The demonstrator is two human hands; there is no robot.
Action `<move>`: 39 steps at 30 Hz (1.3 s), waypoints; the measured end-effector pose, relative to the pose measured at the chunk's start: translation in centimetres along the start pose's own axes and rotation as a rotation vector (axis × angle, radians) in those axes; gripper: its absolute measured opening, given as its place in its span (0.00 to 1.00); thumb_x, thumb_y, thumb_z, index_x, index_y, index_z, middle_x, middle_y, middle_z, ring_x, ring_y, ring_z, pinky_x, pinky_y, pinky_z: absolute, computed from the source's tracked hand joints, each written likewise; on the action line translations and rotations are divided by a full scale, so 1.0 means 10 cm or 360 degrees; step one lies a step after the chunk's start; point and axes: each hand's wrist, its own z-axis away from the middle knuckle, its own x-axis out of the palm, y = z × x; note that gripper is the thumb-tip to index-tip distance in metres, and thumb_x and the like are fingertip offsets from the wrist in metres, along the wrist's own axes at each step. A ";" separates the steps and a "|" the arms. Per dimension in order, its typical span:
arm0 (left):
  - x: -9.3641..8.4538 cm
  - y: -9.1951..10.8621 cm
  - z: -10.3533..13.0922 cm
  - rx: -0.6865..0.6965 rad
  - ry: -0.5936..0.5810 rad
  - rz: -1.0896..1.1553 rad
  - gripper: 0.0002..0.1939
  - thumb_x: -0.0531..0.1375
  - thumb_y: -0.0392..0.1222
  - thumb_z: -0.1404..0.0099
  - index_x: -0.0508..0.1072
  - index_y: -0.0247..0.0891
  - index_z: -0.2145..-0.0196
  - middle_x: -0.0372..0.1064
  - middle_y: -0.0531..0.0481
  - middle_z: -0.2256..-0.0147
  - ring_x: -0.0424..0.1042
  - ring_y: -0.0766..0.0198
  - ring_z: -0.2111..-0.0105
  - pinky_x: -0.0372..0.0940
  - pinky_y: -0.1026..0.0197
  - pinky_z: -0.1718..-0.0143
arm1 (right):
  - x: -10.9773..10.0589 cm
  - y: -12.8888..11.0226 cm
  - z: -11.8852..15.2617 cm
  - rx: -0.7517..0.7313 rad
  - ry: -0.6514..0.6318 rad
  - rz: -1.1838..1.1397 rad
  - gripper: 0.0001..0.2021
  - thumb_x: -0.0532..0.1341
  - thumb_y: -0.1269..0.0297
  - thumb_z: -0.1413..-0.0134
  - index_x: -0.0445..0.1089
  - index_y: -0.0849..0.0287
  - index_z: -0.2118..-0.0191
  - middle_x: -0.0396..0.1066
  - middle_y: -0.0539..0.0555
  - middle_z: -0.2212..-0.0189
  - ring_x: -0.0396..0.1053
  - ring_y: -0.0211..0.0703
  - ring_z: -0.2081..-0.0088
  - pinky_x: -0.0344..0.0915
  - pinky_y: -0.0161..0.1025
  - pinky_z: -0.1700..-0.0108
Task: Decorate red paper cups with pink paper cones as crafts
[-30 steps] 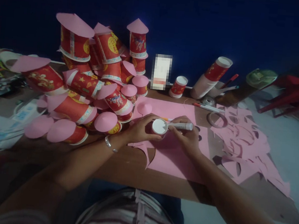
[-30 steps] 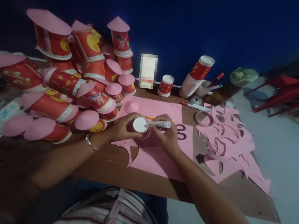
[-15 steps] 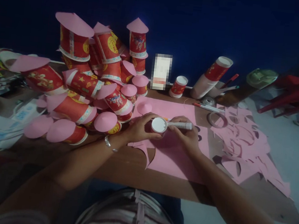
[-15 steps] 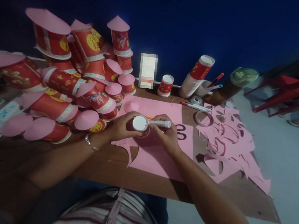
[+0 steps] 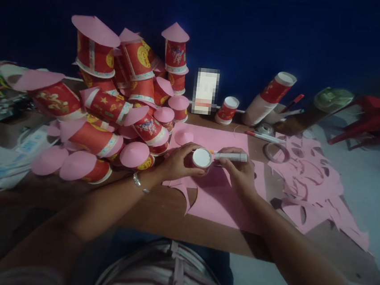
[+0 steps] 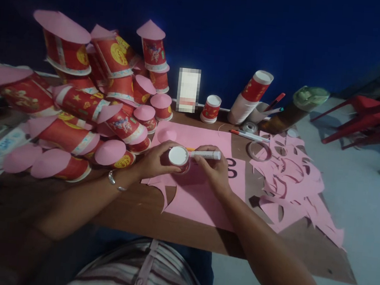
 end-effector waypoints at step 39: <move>0.02 -0.02 0.00 -0.0035 0.0122 -0.0146 0.29 0.74 0.45 0.47 0.69 0.39 0.51 0.74 0.44 0.52 0.75 0.55 0.53 0.70 0.51 0.49 | -0.01 -0.20 0.04 -0.0268 -0.0267 0.0398 0.05 0.68 0.60 0.42 0.74 0.54 0.63 0.75 0.52 0.64 0.74 0.43 0.63 0.72 0.41 0.61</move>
